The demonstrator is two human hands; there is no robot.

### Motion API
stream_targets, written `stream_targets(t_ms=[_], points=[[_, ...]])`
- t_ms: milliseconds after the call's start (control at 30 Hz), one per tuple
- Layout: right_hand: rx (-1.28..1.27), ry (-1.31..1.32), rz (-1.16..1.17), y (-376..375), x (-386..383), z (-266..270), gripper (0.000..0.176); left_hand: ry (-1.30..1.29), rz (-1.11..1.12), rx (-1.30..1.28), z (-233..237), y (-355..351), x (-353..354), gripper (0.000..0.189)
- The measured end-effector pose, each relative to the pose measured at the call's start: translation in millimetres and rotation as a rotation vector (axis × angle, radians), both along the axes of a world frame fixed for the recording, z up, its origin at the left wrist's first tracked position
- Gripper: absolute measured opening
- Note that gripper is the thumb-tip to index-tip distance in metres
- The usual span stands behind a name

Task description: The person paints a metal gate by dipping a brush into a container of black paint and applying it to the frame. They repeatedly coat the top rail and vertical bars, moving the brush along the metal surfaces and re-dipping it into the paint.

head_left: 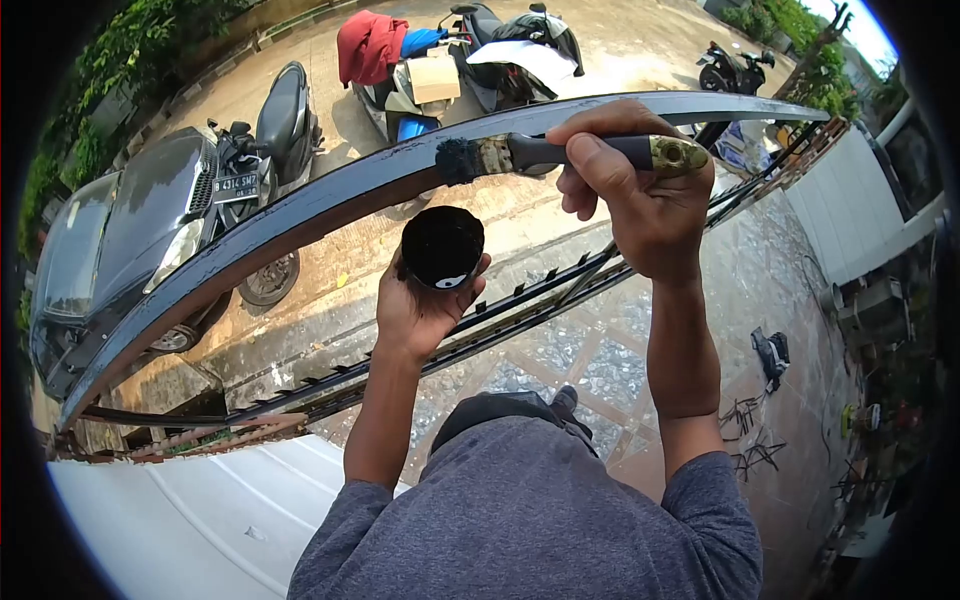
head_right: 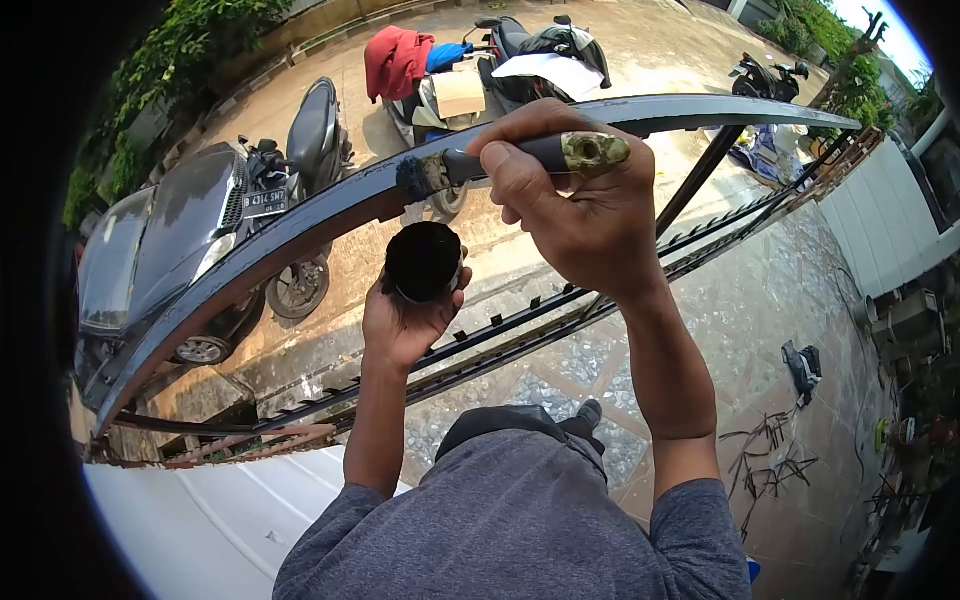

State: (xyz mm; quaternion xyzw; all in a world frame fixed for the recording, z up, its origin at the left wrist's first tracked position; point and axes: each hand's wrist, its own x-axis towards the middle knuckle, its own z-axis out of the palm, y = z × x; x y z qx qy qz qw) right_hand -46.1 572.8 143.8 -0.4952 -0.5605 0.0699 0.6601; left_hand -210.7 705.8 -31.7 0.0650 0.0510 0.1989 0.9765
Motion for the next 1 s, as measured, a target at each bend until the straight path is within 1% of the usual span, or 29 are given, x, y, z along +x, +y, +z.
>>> stream_targets(t_ms=[33,67,133,167,200,267,300,333,400,467,533,567,667,700,733,800,833,867,1000], points=[[-0.02,-0.061,0.033,8,-3,-8,0.007,-0.019,0.001,0.001,1,0,-1,0.056],[-0.022,-0.143,-0.032,12,0,-16,0.006,-0.038,0.002,0.0,2,-1,-2,0.057],[0.013,-0.192,-0.195,-3,6,-15,0.007,-0.002,0.007,0.02,8,-3,-4,0.056],[0.009,-0.201,-0.25,-17,6,-14,0.01,0.016,0.011,0.034,11,-5,-4,0.056],[-0.015,-0.176,-0.256,-31,3,-17,0.011,0.035,0.019,0.044,12,-8,-6,0.056],[-0.113,-0.064,-0.137,-50,-12,-24,0.012,0.083,0.038,0.065,13,-13,-7,0.056],[-0.166,-0.057,-0.117,-49,-15,-29,0.012,0.097,0.049,0.066,13,-17,-7,0.056],[-0.216,-0.047,-0.102,-47,-20,-33,0.013,0.114,0.055,0.07,13,-20,-7,0.055],[-0.344,-0.006,-0.147,-32,-26,-36,0.011,0.153,0.077,0.108,13,-26,-6,0.054],[-0.37,-0.062,-0.128,-16,-21,-53,0.009,0.149,0.078,0.138,10,-28,-3,0.053],[-0.393,-0.038,-0.087,-7,-26,-59,0.009,0.123,0.079,0.141,13,-32,-3,0.053],[-0.404,-0.135,-0.106,-5,-25,-62,0.01,0.109,0.081,0.135,11,-33,-3,0.053],[-0.443,-0.172,-0.065,-14,-27,-53,0.01,0.097,0.063,0.1,4,-32,-5,0.052],[-0.414,-0.201,-0.021,-21,-26,-49,0.011,0.095,0.056,0.085,3,-30,-6,0.052],[-0.326,-0.305,0.01,-26,-26,-47,0.016,0.102,0.062,0.075,3,-30,-7,0.052],[-0.299,-0.395,0.069,-34,-28,-50,0.025,0.117,0.067,0.063,7,-27,-9,0.051],[-0.278,-0.417,0.076,-37,-30,-51,0.026,0.144,0.077,0.027,12,-26,-9,0.05],[-0.315,-0.45,0.082,-41,-29,-52,0.027,0.119,0.071,0.017,15,-25,-10,0.05],[-0.171,-0.401,0.051,-46,-24,-79,0.03,0.056,0.052,0.004,22,-20,-13,0.048]])
